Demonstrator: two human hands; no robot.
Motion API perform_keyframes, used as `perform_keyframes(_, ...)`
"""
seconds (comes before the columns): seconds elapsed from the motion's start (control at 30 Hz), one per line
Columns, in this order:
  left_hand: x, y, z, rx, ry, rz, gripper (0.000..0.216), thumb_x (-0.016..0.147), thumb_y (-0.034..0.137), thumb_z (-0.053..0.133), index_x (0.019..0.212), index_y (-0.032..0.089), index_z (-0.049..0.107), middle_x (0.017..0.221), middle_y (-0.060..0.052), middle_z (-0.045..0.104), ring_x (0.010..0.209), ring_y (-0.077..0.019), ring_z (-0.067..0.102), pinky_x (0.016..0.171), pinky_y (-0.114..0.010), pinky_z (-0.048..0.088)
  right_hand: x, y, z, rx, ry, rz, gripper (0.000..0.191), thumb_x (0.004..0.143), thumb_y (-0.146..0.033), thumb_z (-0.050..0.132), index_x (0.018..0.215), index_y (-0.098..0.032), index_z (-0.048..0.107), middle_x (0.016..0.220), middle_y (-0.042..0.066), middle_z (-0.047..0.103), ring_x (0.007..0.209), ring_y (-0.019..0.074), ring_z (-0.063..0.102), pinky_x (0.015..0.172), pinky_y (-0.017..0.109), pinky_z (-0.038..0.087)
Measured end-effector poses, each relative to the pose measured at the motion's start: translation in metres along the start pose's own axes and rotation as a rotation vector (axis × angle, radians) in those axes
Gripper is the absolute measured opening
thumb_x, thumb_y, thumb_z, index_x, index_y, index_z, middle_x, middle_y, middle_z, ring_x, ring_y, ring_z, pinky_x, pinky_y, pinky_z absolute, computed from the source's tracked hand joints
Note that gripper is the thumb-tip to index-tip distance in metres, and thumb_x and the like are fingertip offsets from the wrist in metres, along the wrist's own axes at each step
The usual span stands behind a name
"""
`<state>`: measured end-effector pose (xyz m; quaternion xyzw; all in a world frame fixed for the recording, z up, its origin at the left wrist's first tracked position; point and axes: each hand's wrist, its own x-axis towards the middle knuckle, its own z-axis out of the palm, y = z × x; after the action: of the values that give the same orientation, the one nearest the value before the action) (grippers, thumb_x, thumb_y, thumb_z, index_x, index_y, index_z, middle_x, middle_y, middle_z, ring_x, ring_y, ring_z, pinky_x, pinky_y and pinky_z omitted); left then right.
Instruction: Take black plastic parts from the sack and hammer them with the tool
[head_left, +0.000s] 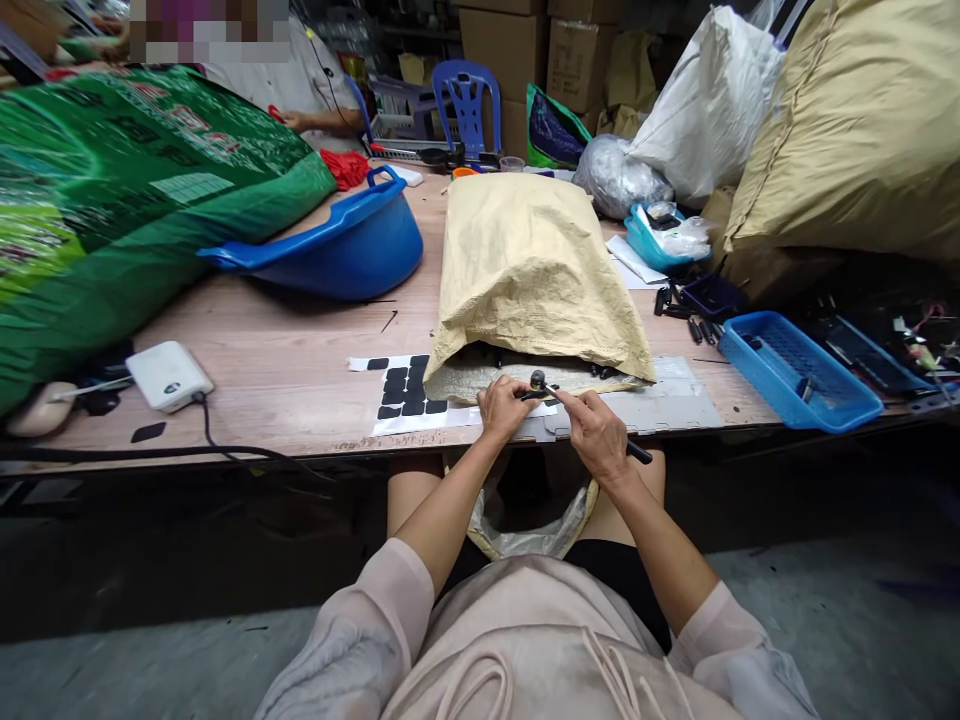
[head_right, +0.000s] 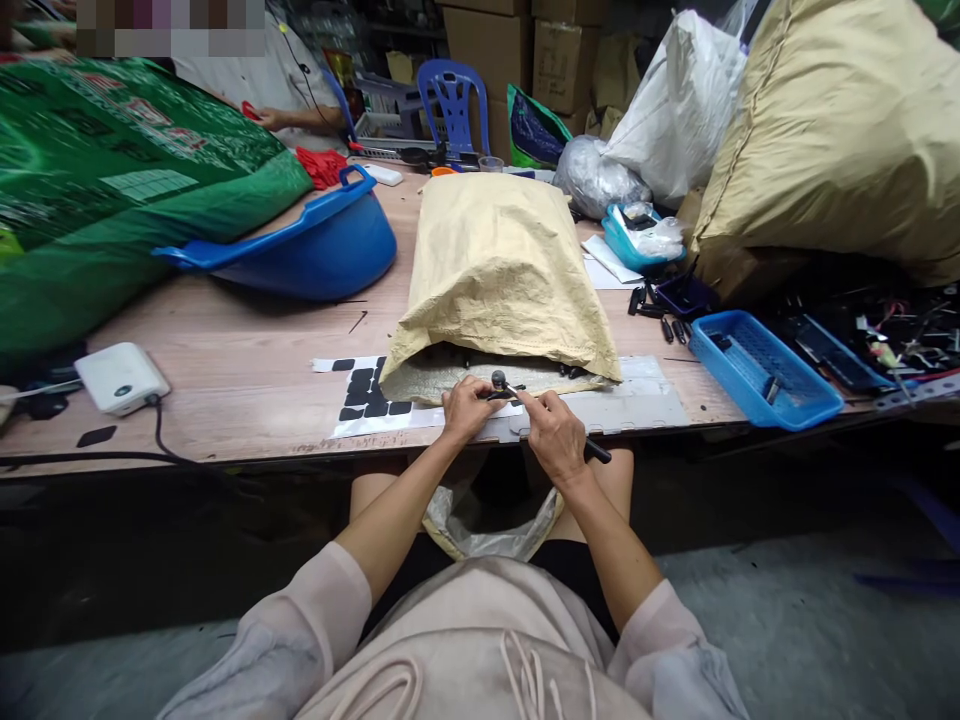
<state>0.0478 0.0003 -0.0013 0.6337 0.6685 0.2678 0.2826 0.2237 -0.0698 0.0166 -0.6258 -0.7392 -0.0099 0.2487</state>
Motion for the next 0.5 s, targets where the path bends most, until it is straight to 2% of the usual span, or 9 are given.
perform_keyframes(0.13,-0.001,-0.001,0.001,-0.002,0.016,0.015,0.009,0.079,0.029,0.083,0.088,0.03,0.079,0.104,0.001,0.074,0.112,-0.0249,0.064,0.102,-0.042,0.04,-0.004,0.008,0.002,0.025,0.125,-0.034,0.046,0.104,-0.018,0.046,0.139,-0.036,0.07,0.093,0.005,0.068,0.085,0.0187,0.063,0.067,0.026,0.045)
perform_keyframes(0.3,-0.002,0.0,0.002,0.02,0.025,0.017,0.011,0.079,0.029,0.083,0.089,0.03,0.078,0.103,0.0,0.074,0.112,-0.0259,0.063,0.101,-0.042,0.04,-0.006,0.017,0.008,0.031,0.101,-0.053,0.048,0.101,-0.018,0.051,0.14,-0.04,0.069,0.09,0.005,0.067,0.081,0.0196,0.061,0.063,0.027,0.044)
perform_keyframes(0.5,-0.005,0.002,0.0,0.052,0.025,0.041,0.013,0.079,0.026,0.081,0.091,0.027,0.075,0.105,-0.001,0.072,0.11,-0.0254,0.063,0.099,-0.041,0.04,0.007,0.044,-0.003,0.018,0.169,0.007,0.041,0.106,-0.026,0.048,0.14,-0.033,0.069,0.104,0.007,0.069,0.095,0.0226,0.064,0.078,0.029,0.049)
